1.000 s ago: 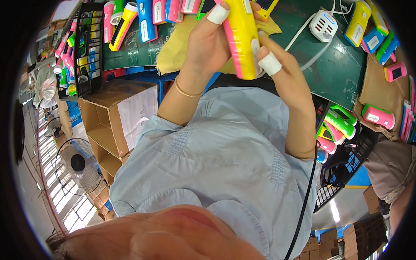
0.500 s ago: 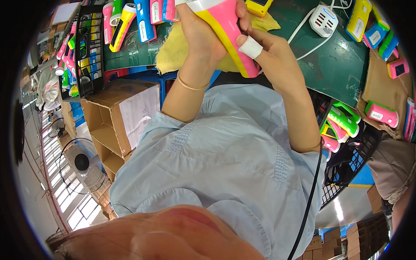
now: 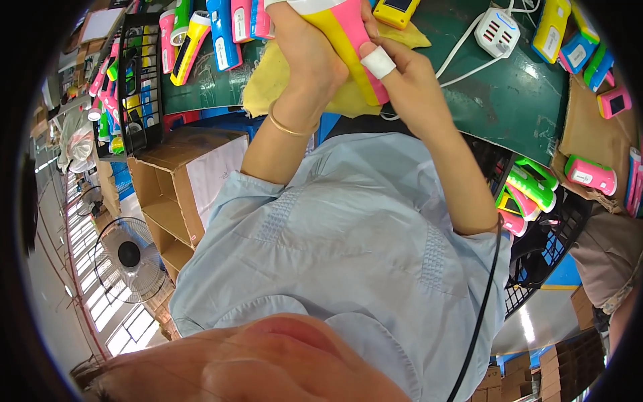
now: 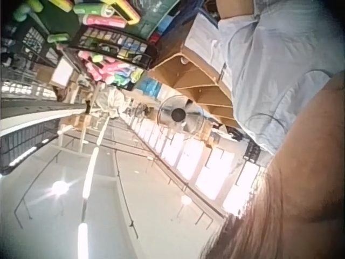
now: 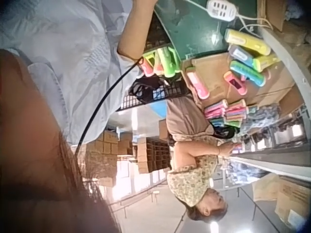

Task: Testing the functionality of various colored flashlights by plugging them into a power/test module on an assembly line.

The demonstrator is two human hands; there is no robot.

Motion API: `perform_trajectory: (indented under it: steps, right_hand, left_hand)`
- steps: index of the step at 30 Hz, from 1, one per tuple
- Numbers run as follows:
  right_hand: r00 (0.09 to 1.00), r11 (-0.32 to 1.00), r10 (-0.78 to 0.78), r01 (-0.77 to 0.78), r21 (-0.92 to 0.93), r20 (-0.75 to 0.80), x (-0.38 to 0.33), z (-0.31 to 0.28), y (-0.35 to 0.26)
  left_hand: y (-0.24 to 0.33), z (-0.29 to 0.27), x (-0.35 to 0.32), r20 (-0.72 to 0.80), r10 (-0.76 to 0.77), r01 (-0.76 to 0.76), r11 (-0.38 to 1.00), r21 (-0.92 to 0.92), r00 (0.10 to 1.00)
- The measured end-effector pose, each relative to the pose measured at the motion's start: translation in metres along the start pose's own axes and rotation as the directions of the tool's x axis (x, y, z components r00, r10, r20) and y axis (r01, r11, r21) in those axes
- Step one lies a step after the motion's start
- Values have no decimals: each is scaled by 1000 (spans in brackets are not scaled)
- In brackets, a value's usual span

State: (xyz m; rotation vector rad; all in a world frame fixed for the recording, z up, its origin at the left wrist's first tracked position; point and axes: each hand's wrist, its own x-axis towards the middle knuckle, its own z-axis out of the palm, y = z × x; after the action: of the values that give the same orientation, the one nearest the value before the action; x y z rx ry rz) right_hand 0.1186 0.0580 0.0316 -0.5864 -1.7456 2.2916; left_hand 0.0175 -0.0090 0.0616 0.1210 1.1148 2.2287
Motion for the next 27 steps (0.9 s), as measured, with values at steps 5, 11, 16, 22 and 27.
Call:
perform_trajectory:
  steps: [5, 11, 16, 22, 27]
  right_hand:
    - [980, 951, -198, 192, -242, -1, -13, -3, -8]
    - [997, 986, -36, 47, -158, 71, -14, -10, -13]
    - [991, 997, 76, -75, -15, 110, -12, -13, -12]
    - [973, 992, 116, -122, 18, 198, -8, -21, -13]
    - [971, 984, 136, -155, 87, 196, -6, -28, -3]
  left_hand:
    - [13, 6, -8, 93, -92, 100, 991, -89, 991]
    - [9, 3, -8, 74, -98, 104, 991, -82, 992]
    - [7, 5, -5, 9, -123, 124, 992, -35, 992]
    - [9, 7, -9, 51, -206, 207, 978, -19, 977]
    - [3, 5, -7, 120, -292, 283, 955, 87, 949]
